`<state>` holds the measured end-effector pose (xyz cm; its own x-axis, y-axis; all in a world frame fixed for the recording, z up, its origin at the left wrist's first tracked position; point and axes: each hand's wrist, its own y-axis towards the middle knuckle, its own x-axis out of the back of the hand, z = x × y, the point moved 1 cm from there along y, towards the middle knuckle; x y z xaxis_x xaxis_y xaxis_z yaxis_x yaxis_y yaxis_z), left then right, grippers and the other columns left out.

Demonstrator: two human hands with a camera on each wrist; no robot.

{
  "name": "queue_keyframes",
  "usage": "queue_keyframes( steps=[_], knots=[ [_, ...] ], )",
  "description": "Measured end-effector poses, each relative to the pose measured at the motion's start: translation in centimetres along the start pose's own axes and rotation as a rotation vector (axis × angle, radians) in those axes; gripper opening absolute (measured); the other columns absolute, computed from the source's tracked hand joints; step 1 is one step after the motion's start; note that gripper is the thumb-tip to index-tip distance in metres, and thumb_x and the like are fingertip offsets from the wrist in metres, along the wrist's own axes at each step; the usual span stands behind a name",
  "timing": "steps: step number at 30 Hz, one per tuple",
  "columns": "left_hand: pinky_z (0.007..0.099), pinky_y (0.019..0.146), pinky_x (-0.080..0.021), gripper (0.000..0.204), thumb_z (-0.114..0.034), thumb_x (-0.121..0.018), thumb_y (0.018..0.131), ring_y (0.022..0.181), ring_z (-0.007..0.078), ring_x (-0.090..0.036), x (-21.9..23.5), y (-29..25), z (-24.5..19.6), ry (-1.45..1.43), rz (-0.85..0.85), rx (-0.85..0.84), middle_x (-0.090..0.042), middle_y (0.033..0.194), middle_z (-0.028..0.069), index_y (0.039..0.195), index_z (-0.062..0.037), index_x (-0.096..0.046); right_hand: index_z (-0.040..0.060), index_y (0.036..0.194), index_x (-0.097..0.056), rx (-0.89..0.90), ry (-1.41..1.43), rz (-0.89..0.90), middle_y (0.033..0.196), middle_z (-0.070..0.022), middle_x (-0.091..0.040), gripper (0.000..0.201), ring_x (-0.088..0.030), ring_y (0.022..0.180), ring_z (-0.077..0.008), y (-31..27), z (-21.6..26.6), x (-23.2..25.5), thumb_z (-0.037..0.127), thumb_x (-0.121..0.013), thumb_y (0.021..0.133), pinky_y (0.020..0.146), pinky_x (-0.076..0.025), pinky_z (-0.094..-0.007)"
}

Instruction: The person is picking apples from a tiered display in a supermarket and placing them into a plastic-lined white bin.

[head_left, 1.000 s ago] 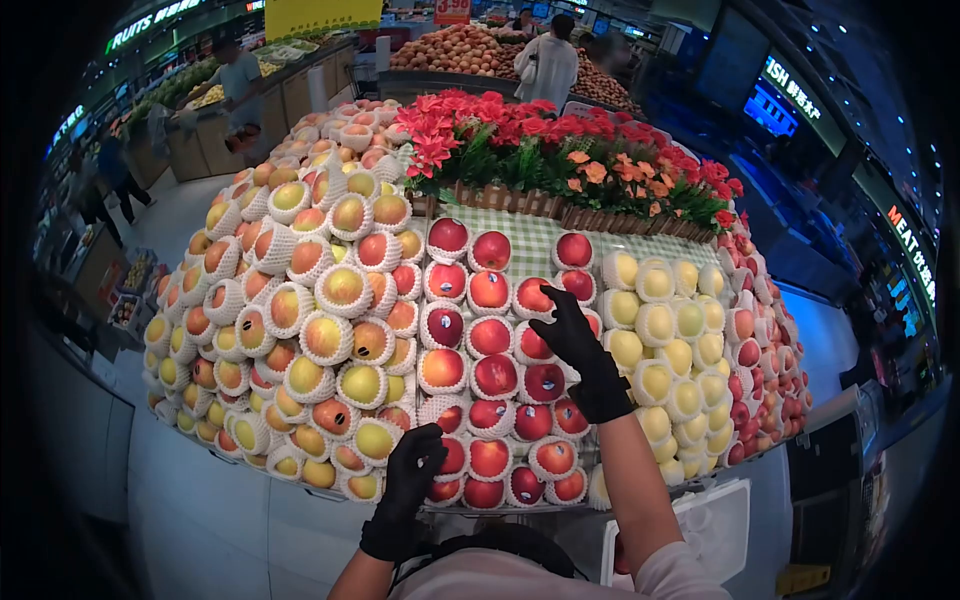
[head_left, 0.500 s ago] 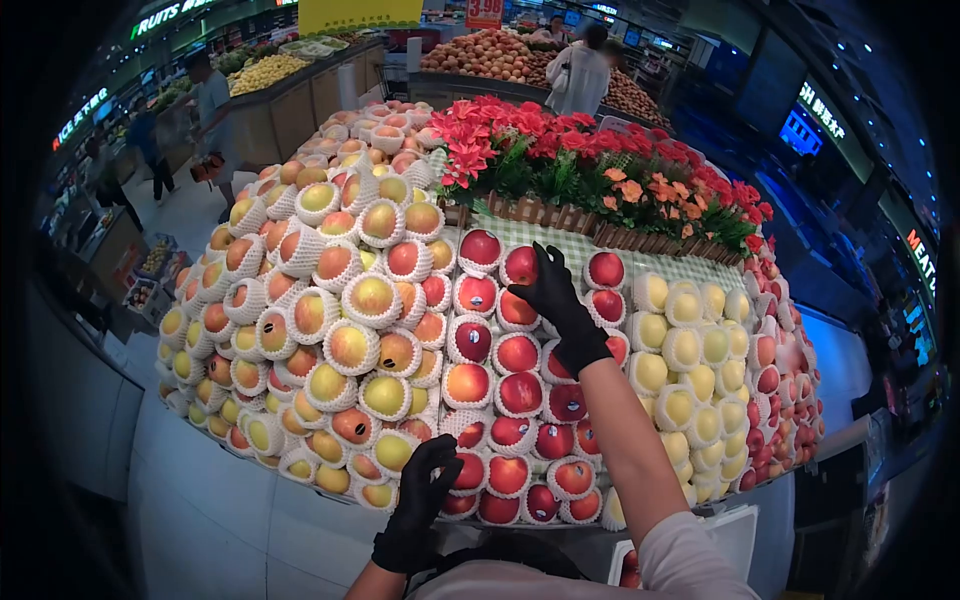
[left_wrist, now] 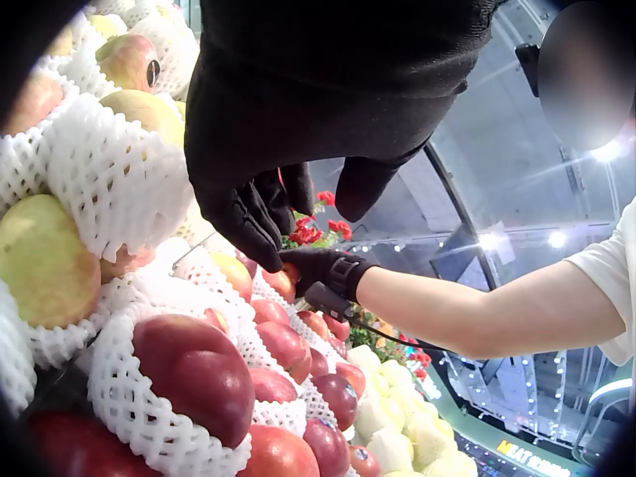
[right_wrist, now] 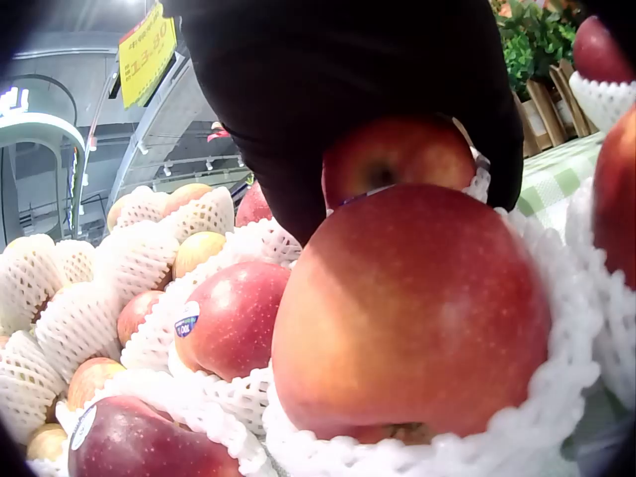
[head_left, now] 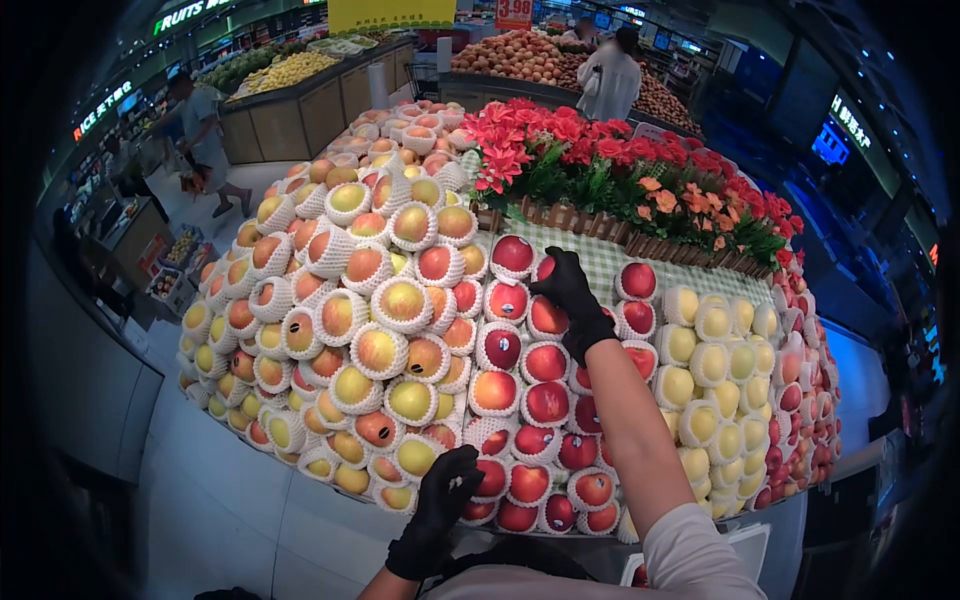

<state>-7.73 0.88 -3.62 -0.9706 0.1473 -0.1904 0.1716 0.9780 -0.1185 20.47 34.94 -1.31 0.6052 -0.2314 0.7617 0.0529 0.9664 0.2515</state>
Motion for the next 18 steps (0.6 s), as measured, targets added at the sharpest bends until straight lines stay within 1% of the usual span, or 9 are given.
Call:
queue_keyframes(
  steps=[2,5,9,11,12,15,16,18],
  knots=[
    [0.0296,0.09,-0.048,0.043,-0.01,-0.069,0.089,0.104,0.014,-0.057,0.0,0.0,0.1,0.043,0.008,-0.026,-0.059,0.119,0.0065,0.127,-0.0021,-0.051,0.0052,0.131,-0.048,-0.022,-0.004,-0.048,0.124,-0.021,-0.05,0.091,-0.053,0.113,-0.0369,0.0,0.0,-0.4,0.029,-0.088,0.052,0.097,-0.046,-0.0415],
    [0.0301,0.091,-0.048,0.042,-0.01,-0.068,0.089,0.105,0.0148,-0.058,0.2,0.0,0.5,0.075,0.004,-0.056,-0.059,0.12,0.0072,0.127,-0.0019,-0.052,0.0122,0.13,-0.049,-0.07,-0.025,-0.113,0.127,-0.0177,-0.05,0.082,-0.056,0.112,-0.0387,-0.8,1.0,0.7,0.023,-0.083,0.057,0.095,-0.049,-0.0443],
    [0.0302,0.092,-0.048,0.043,-0.008,-0.069,0.088,0.106,0.0156,-0.058,0.0,-0.3,0.1,0.074,0.001,-0.063,-0.06,0.121,0.0078,0.127,-0.0019,-0.052,0.0096,0.13,-0.048,0.023,0.046,-0.279,0.128,-0.0177,-0.05,0.079,-0.054,0.114,-0.0381,-1.0,1.1,2.1,0.02,-0.08,0.059,0.097,-0.047,-0.0438],
    [0.029,0.09,-0.05,0.043,-0.003,-0.069,0.086,0.103,0.0142,-0.059,-0.2,-0.3,0.3,0.066,-0.007,-0.067,-0.061,0.116,0.007,0.126,-0.0008,-0.052,0.008,0.13,-0.048,0.077,0.06,-0.348,0.128,-0.0182,-0.05,0.079,-0.053,0.114,-0.0378,-1.5,1.4,3.4,0.02,-0.08,0.059,0.098,-0.046,-0.0434],
    [0.0284,0.09,-0.051,0.043,-0.001,-0.069,0.085,0.102,0.0135,-0.06,-0.4,-0.2,0.3,0.062,-0.009,-0.072,-0.061,0.114,0.0066,0.125,-0.0003,-0.053,0.0037,0.131,-0.047,0.067,0.109,-0.333,0.128,-0.019,-0.049,0.079,-0.048,0.12,-0.0352,-2.1,2.2,4.4,0.017,-0.08,0.06,0.104,-0.04,-0.0399],
    [0.0308,0.094,-0.047,0.042,-0.006,-0.069,0.087,0.107,0.0157,-0.057,-1.0,-0.3,0.0,0.018,0.038,-0.041,-0.059,0.121,0.0072,0.125,-0.0025,-0.053,0.0054,0.131,-0.047,0.13,0.127,-0.361,0.128,-0.0187,-0.048,0.078,-0.048,0.119,-0.0363,-3.8,2.6,6.1,0.018,-0.079,0.06,0.101,-0.043,-0.0421],
    [0.0308,0.094,-0.047,0.041,-0.006,-0.068,0.087,0.107,0.0157,-0.057,-1.2,-0.3,0.0,0.011,0.043,-0.044,-0.059,0.121,0.0072,0.125,-0.0026,-0.053,0.0049,0.131,-0.046,0.142,0.159,-0.345,0.128,-0.0181,-0.048,0.079,-0.047,0.12,-0.0359,-4.8,2.9,6.7,0.015,-0.079,0.06,0.102,-0.041,-0.0417],
    [0.0308,0.094,-0.047,0.04,-0.005,-0.068,0.087,0.108,0.0156,-0.057,-1.7,-0.2,0.2,-0.006,0.051,-0.05,-0.059,0.12,0.007,0.124,-0.0028,-0.053,0.0049,0.131,-0.046,0.16,0.172,-0.368,0.127,-0.0177,-0.048,0.08,-0.047,0.119,-0.0359,-6.8,3.2,7.4,0.014,-0.079,0.059,0.102,-0.041,-0.0419]
  ],
)
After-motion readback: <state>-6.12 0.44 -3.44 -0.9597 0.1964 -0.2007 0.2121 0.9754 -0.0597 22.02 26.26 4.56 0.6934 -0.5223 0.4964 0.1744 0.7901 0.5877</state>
